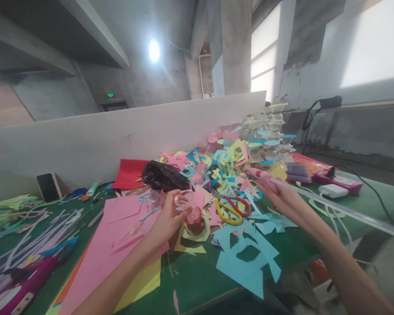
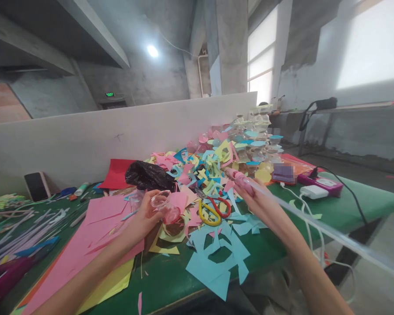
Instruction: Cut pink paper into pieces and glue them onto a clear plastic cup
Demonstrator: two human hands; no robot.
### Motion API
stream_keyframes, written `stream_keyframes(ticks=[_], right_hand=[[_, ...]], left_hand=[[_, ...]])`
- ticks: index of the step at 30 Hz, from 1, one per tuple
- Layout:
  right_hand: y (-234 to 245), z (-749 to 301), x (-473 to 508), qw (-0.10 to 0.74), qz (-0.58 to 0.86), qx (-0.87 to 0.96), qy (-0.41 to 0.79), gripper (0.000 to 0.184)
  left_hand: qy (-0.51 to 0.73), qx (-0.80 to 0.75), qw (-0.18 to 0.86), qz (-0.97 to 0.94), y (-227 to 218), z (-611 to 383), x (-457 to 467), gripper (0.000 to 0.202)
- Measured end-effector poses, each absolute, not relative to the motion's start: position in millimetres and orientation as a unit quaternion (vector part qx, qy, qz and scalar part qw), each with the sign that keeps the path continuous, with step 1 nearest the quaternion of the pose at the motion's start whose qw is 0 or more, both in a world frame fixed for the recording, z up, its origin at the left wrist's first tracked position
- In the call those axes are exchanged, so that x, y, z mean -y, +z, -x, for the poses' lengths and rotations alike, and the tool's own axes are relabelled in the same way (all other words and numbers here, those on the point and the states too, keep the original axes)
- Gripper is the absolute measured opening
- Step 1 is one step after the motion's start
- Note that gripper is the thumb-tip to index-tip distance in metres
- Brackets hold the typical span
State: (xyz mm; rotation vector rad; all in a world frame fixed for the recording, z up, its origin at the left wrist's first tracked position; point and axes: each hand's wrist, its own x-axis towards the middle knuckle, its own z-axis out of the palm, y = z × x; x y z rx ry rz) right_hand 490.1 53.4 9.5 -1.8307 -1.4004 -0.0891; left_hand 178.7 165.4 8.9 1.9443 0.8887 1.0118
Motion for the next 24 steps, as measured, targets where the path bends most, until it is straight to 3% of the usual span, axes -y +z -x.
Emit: stream_keyframes(ticks=[5,7,13,24], right_hand=[[9,-471,-55,0.496,0.652,0.528,0.226,0.047],[5,-459,-57,0.501,0.635,0.520,0.276,0.047],[-7,-441,-63,0.460,0.629,0.553,0.295,0.046],[-2,-440,-60,0.456,0.631,0.553,0.296,0.047]], left_hand=[[0.350,-0.358,0.365,-0.785,5,-178,-166,0.035],[0.327,-0.360,0.348,-0.801,6,-178,-165,0.030],[0.267,-0.343,0.270,-0.859,13,-172,-162,0.023],[0.195,-0.331,0.228,-0.895,12,-172,-156,0.041]])
